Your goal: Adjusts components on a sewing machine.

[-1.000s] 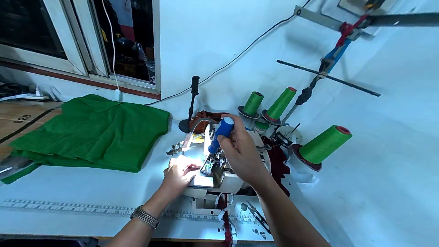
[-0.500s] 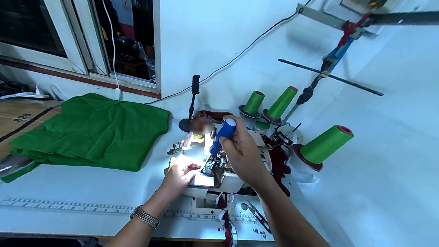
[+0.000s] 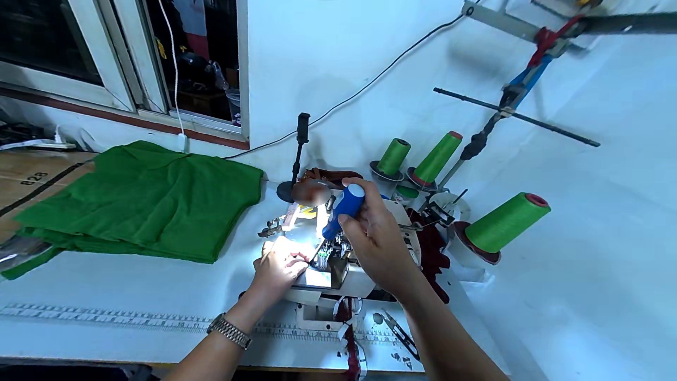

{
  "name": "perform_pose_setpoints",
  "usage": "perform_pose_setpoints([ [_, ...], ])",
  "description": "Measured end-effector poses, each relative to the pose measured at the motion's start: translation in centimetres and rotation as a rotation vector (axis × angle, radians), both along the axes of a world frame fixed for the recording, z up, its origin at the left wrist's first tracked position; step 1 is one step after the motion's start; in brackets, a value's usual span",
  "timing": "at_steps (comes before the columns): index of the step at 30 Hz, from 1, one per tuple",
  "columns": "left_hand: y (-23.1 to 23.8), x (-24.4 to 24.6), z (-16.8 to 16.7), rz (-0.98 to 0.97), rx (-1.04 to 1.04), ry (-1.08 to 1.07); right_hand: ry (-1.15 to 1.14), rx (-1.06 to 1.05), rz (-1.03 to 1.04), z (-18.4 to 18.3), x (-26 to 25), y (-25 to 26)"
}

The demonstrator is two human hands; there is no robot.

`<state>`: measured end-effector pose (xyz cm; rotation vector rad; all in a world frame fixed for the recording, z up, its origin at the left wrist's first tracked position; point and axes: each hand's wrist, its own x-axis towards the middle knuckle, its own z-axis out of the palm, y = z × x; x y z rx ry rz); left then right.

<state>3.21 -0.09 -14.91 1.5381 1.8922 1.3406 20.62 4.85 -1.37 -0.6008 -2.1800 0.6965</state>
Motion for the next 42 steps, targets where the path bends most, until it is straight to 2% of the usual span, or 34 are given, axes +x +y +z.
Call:
perform_pose_setpoints([
  [14,0.6,-0.1,-1.4,0.031,0.113,0.014,0.042,-0.022,-0.013,-0.8,0.4,0.4],
  [31,0.6,0.0,-1.0,0.026,0.065,-0.007,0.098,-0.018,-0.067,-0.3,0.4,0.4],
  [42,0.6,0.1,-1.4,0.038,0.141,0.021,0.065,-0.016,-0.062,-1.0,0.4,0.7],
])
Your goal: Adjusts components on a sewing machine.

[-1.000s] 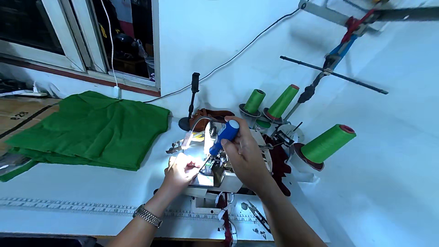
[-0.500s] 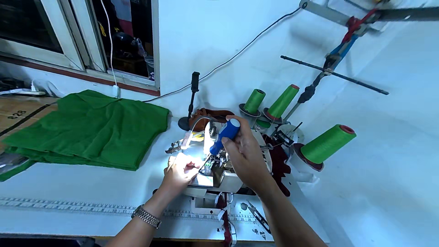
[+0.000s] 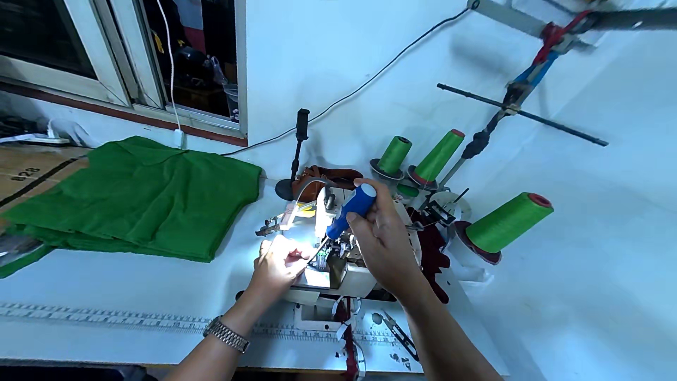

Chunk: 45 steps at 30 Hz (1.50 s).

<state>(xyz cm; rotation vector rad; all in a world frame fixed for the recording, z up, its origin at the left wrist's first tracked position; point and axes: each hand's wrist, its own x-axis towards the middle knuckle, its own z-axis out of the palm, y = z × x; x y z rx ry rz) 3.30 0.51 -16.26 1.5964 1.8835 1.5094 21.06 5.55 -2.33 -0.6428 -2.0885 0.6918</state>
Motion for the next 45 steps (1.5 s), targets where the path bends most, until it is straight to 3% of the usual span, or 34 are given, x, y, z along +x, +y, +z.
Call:
perform_pose_setpoints([
  [18,0.0,0.1,0.0,0.005,0.011,0.009,0.006,0.02,0.007,-0.1,0.1,0.0],
  [28,0.0,-0.1,-0.2,-0.01,0.014,-0.006,-0.078,0.073,0.2,0.4,0.4,0.0],
  [35,0.0,0.0,-0.1,-0.004,0.017,0.007,0.031,-0.028,-0.048,-0.3,-0.1,0.2],
  [41,0.0,-0.1,0.1,-0.026,-0.003,-0.009,0.085,-0.1,0.147,0.1,-0.1,3.2],
  [45,-0.1,-0.1,-0.1,-0.025,0.003,-0.008,0.092,-0.099,0.171,0.1,-0.1,3.8],
])
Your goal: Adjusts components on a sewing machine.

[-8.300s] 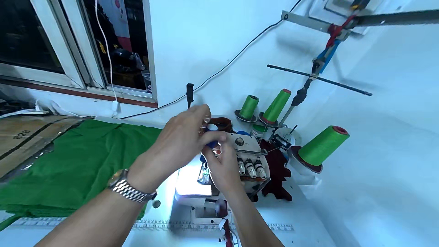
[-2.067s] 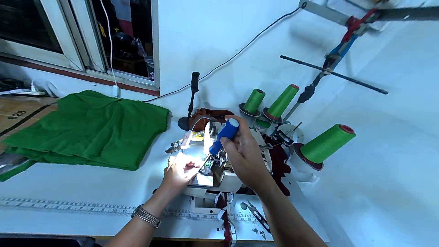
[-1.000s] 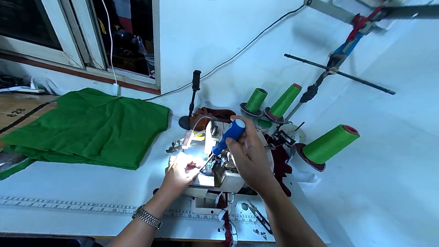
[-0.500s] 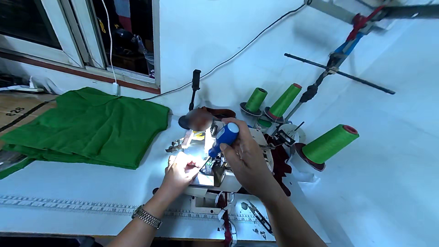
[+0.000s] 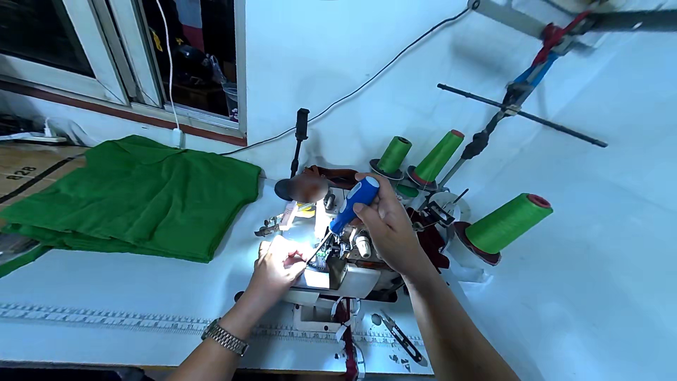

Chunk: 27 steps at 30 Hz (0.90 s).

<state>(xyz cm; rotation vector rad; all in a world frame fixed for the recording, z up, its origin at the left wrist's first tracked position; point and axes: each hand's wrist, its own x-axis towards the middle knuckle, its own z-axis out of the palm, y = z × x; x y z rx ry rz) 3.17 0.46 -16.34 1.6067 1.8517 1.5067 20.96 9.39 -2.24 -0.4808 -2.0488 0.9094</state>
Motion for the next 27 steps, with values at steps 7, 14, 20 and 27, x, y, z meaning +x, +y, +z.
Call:
perform_pose_setpoints([
  [7,0.06,0.07,0.06,0.015,-0.008,-0.008,0.06,-0.053,-0.003,-0.37,0.18,0.23],
  [14,0.11,0.07,-0.22,0.015,0.035,-0.006,0.047,-0.034,0.002,-0.5,0.29,0.15],
  [20,0.15,0.09,-0.18,0.022,0.029,0.0,0.038,-0.04,-0.009,-0.46,0.41,0.06],
  [27,0.21,-0.03,-0.27,0.008,0.017,-0.003,0.035,-0.044,-0.026,-0.31,0.46,0.06],
])
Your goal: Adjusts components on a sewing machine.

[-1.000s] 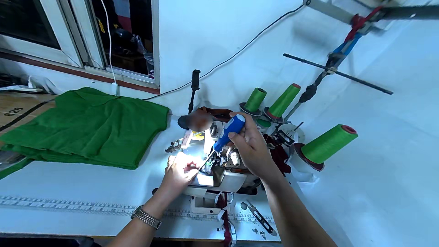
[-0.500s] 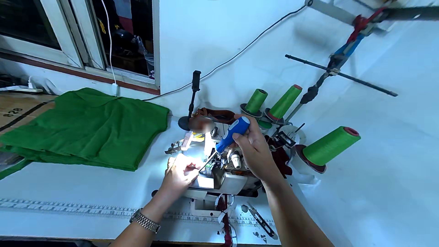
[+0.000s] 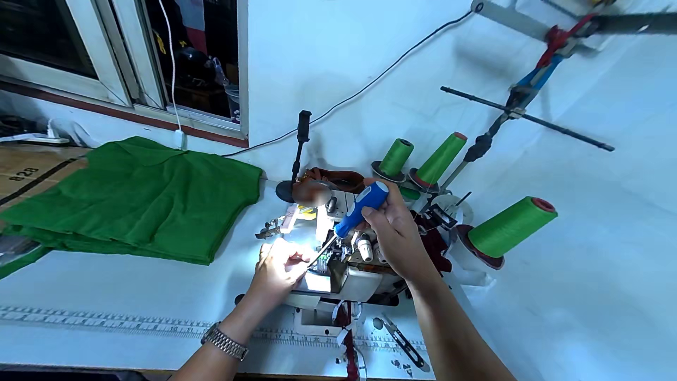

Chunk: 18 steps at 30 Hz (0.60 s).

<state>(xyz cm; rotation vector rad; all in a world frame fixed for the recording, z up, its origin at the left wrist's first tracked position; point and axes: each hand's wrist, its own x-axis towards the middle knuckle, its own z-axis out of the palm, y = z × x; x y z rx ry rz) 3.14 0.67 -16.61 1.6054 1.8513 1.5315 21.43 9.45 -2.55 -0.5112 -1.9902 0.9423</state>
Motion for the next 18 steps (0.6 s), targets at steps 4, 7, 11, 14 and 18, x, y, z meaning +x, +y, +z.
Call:
perform_pose_setpoints([
  [4,0.0,0.0,0.0,0.005,-0.006,0.004,-0.006,-0.012,0.002,0.0,-0.1,-0.1],
  [7,0.0,-0.1,0.1,-0.001,-0.012,0.005,-0.008,0.002,0.004,-0.1,-0.1,0.0],
  [11,0.0,0.0,0.1,0.001,-0.002,-0.002,-0.011,0.006,-0.004,-0.1,-0.1,0.0],
  [14,0.0,0.0,0.0,-0.007,0.018,0.006,-0.067,0.054,-0.045,0.0,0.2,-0.9],
  [18,0.0,0.0,-0.2,-0.004,0.037,0.018,-0.145,0.155,-0.097,0.1,-0.5,-2.7],
])
